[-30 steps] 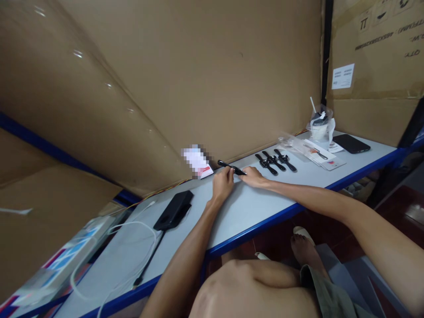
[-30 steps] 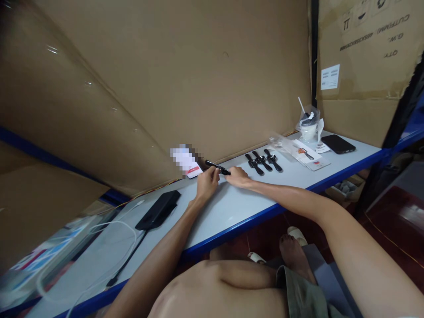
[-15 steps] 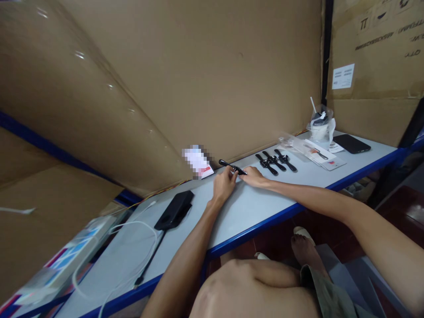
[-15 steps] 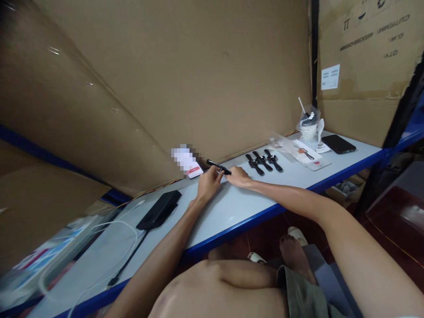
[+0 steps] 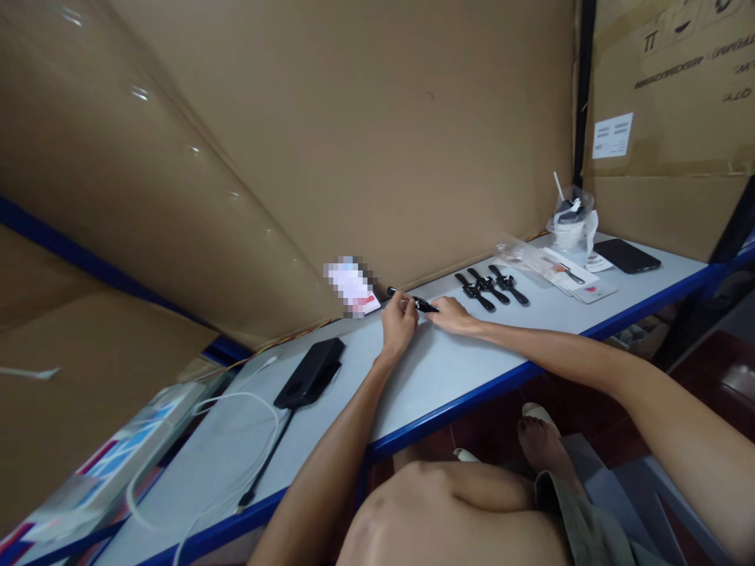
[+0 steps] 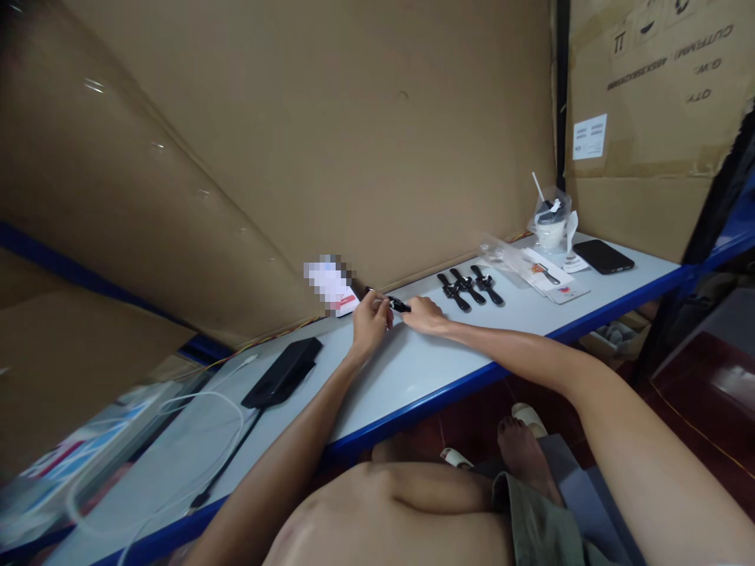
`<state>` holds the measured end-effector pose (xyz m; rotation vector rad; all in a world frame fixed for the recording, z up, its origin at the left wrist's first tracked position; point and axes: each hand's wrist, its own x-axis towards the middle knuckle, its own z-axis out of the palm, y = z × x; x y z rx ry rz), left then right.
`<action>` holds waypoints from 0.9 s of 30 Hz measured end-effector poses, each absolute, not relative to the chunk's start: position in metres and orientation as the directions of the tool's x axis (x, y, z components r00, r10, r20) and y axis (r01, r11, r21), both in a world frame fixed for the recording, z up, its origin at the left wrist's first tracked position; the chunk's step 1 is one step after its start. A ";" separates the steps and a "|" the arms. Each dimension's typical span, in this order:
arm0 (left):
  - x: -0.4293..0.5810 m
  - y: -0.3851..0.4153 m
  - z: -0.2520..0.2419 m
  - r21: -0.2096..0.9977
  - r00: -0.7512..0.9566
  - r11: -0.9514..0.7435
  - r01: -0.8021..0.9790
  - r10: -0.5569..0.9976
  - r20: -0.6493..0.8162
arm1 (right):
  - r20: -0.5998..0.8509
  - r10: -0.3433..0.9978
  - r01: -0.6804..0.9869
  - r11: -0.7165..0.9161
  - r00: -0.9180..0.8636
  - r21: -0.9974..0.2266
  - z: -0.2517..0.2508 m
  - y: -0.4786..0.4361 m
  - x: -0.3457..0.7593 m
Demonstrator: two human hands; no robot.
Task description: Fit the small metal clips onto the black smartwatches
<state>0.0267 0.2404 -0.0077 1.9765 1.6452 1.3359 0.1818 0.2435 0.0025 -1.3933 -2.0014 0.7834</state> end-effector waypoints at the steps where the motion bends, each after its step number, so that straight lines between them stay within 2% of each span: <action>1: 0.026 0.241 -0.008 0.703 -0.069 -0.318 0.636 0.884 0.463 | 0.121 0.948 0.610 0.283 -0.293 -0.740 0.002 0.244 0.182; 3: 0.026 0.241 -0.008 0.684 -0.069 -0.319 0.657 0.877 0.475 | 0.118 0.949 0.607 0.279 -0.292 -0.744 0.002 0.245 0.182; 6: 0.024 0.238 -0.007 0.514 0.027 -0.364 0.777 0.835 0.550 | 0.119 0.948 0.603 0.283 -0.297 -0.746 0.002 0.247 0.182; 9: 0.021 0.236 -0.006 0.369 0.112 -0.358 0.858 0.830 0.547 | 0.125 0.946 0.598 0.288 -0.299 -0.748 0.002 0.249 0.182; 13: 0.018 0.237 -0.005 0.286 0.124 -0.320 0.903 0.833 0.540 | 0.112 0.946 0.606 0.282 -0.303 -0.744 0.002 0.249 0.183; 15: 0.018 0.238 -0.005 0.307 0.109 -0.319 0.897 0.831 0.546 | 0.110 0.944 0.612 0.287 -0.310 -0.737 0.003 0.247 0.183; 20: 0.024 0.241 -0.008 0.538 0.032 -0.347 0.768 0.860 0.509 | 0.121 0.941 0.626 0.304 -0.317 -0.718 0.003 0.246 0.183; 27: 0.027 0.240 -0.010 0.646 -0.053 -0.406 0.647 0.821 0.569 | 0.138 0.939 0.630 0.315 -0.315 -0.709 -0.005 0.252 0.181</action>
